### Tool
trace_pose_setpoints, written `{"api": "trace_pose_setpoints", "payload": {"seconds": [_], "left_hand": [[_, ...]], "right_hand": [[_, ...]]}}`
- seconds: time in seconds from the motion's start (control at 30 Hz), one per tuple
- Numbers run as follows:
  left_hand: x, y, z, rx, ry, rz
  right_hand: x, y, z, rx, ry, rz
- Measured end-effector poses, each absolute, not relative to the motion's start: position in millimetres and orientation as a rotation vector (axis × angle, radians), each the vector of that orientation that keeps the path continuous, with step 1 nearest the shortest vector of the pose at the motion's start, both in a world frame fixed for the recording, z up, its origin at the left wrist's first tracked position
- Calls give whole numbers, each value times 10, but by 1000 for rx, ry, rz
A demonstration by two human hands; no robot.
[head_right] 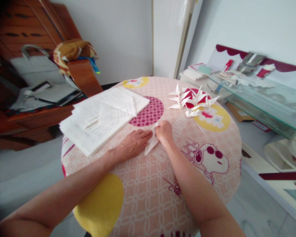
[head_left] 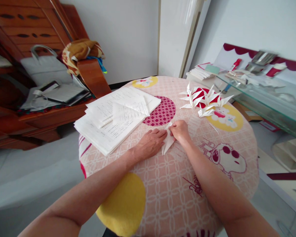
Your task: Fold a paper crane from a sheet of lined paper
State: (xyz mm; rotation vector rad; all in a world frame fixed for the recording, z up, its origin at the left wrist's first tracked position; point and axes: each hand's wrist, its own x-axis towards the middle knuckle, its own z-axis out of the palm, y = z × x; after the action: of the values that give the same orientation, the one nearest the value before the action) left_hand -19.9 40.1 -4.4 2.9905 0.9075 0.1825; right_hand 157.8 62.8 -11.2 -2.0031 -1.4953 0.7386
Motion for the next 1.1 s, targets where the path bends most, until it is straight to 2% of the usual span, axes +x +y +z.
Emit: {"api": "trace_pose_setpoints", "payload": {"seconds": [0.23,0.47,1.1], "left_hand": [[-200,431,5,2984,827,257],[-181,468,-4,2958,795,335],[-187,450,10,2946,783,324]], "right_hand": [[1600,637,-70,-1929,-1358,851],[1640,629,31,-1799,-1045,1145],[1637,751,-56,-1825,-1036,1071]]}}
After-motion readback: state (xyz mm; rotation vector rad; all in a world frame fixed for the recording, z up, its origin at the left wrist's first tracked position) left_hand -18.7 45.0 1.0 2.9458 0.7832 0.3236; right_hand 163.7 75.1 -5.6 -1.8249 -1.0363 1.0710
